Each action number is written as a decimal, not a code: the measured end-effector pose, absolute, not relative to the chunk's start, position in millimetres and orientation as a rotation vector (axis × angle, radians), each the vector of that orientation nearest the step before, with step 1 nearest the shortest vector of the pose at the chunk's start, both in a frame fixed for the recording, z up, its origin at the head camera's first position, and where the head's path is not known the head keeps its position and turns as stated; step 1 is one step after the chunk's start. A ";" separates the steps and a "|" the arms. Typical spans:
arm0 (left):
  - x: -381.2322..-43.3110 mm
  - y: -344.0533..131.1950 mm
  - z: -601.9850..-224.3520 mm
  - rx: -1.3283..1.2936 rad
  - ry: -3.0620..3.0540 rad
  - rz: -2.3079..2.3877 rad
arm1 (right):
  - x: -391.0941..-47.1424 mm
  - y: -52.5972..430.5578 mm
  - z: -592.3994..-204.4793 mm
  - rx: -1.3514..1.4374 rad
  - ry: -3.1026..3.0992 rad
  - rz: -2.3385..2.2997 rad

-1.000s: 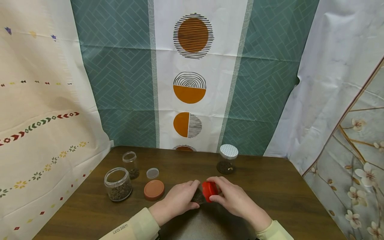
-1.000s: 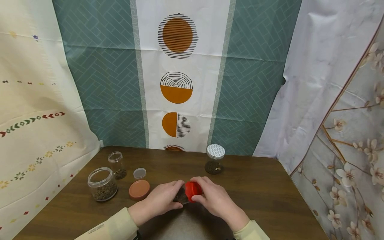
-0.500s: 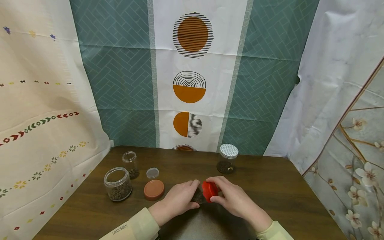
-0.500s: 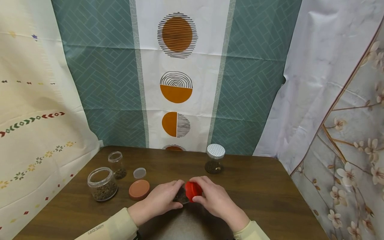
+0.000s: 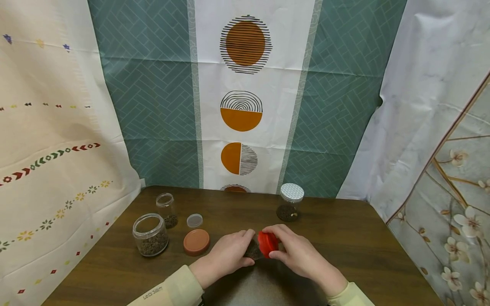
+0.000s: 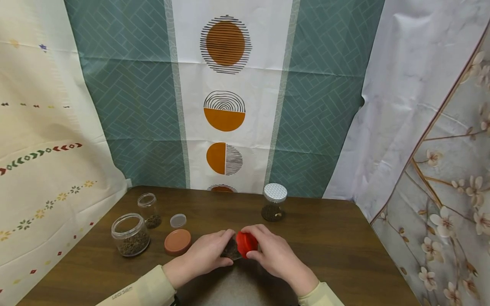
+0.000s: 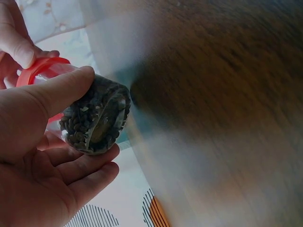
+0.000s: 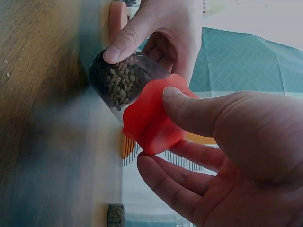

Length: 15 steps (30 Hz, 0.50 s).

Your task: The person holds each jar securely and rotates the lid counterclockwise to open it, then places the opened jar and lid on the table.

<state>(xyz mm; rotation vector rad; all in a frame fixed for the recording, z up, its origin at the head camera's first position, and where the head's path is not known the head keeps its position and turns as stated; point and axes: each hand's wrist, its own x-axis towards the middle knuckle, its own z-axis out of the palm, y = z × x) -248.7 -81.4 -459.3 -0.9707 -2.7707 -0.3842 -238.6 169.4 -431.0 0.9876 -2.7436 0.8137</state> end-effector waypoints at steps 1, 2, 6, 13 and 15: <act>-248.6 -81.3 -459.7 -0.971 -2.769 -0.384 | -238.8 169.4 -431.1 0.988 -2.743 0.813; -248.5 -81.3 -460.0 -0.972 -2.766 -0.384 | -238.9 169.2 -431.2 0.987 -2.743 0.813; -248.1 -81.1 -460.5 -0.973 -2.760 -0.380 | -238.8 169.3 -431.4 0.974 -2.747 0.825; -248.3 -81.6 -459.1 -0.972 -2.772 -0.380 | -238.3 167.4 -432.0 0.903 -2.773 0.872; -248.6 -81.6 -459.4 -0.971 -2.775 -0.382 | -238.6 166.8 -432.7 0.881 -2.783 0.873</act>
